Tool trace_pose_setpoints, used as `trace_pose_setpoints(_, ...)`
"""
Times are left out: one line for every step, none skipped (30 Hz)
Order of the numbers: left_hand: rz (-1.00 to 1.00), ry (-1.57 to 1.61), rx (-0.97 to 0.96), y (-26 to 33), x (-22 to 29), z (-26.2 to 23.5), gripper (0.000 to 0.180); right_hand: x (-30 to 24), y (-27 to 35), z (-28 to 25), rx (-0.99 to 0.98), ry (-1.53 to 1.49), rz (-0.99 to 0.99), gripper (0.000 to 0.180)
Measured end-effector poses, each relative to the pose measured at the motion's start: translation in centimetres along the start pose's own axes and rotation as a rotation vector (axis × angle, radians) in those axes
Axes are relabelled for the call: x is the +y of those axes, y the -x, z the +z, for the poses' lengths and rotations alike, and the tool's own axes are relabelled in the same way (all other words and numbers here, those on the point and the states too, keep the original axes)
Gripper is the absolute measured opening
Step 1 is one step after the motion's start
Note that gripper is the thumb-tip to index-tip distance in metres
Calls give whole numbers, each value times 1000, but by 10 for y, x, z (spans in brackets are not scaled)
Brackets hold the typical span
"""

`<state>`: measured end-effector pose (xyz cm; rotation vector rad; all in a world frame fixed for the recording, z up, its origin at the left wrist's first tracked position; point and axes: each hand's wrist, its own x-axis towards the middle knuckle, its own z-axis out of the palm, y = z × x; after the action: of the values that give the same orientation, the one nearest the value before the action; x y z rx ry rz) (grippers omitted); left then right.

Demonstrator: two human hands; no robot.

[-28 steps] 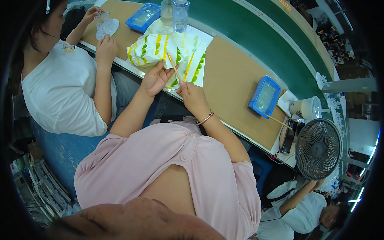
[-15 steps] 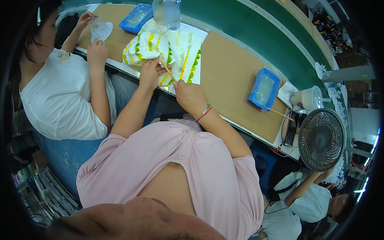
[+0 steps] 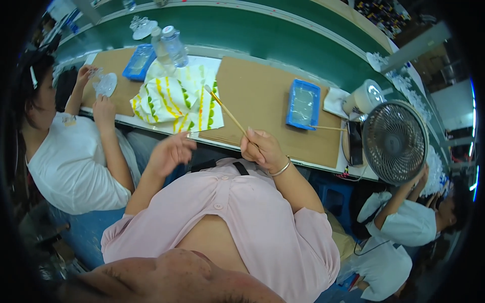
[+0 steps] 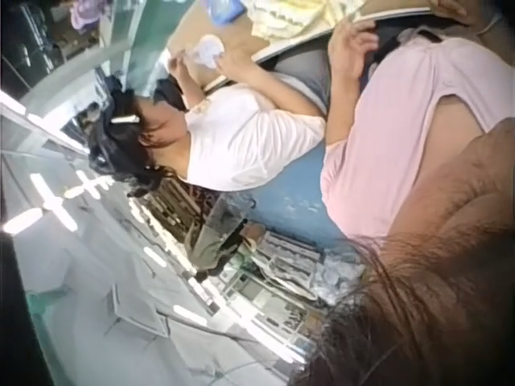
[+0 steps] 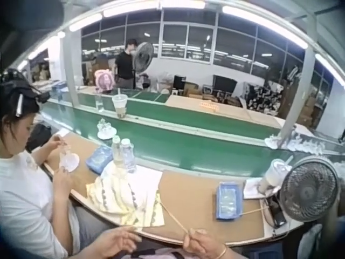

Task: The recorder is applying glue to white decorative lighting components using a small brush at an assembly line.

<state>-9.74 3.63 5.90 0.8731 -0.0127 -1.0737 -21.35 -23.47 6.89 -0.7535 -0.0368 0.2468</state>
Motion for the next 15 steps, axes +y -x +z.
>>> trace_pose_setpoints(-93, -183, -124, 7, -5, 3, 32, -2, 8, -2, 16, 1, -12, 46)
trace_pose_setpoints(-139, -474, -37, 11, -4, 26, 29, -2, 17, -2, -6, -14, -29, 46)
trace_pose_setpoints(-150, -474, -48, 3, -4, 35, 29, -2, 25, -3, -28, -29, -45, 47)
trace_pose_setpoints(89, -566, -23, -6, -1, 43, 27, -3, 34, -1, -21, -36, -49, 47)
trace_pose_setpoints(334, -650, 1, -18, 3, 51, 25, -4, 40, -1, -5, 62, -73, 47)
trace_pose_setpoints(485, -608, -37, -26, 7, 68, 15, -6, 47, 1, 10, 161, -98, 47)
trace_pose_setpoints(481, -613, -46, -32, 10, 89, 15, -8, 54, 2, 15, 159, -108, 47)
trace_pose_setpoints(550, -512, -69, -38, 11, 110, 12, -9, 61, 4, 86, 225, -81, 45)
trace_pose_setpoints(617, -409, -92, -41, 11, 122, 12, -9, 69, 5, 157, 290, -55, 43)
trace_pose_setpoints(550, -437, -164, -45, 10, 123, 16, -11, 76, 3, 161, 294, -73, 43)
trace_pose_setpoints(532, -479, -211, -48, 8, 132, 16, -13, 83, 1, 186, 287, -110, 40)
trace_pose_setpoints(529, -465, -236, -54, 7, 141, 15, -16, 89, -3, 212, 280, -147, 36)
trace_pose_setpoints(514, -448, -258, -57, 1, 149, 15, -16, 97, -4, 223, 273, -160, 36)
trace_pose_setpoints(501, -456, -271, -60, -4, 156, 15, -17, 105, -6, 284, 283, -202, 33)
trace_pose_setpoints(492, -455, -261, -62, -10, 164, 15, -17, 114, -8, 347, 291, -243, 30)
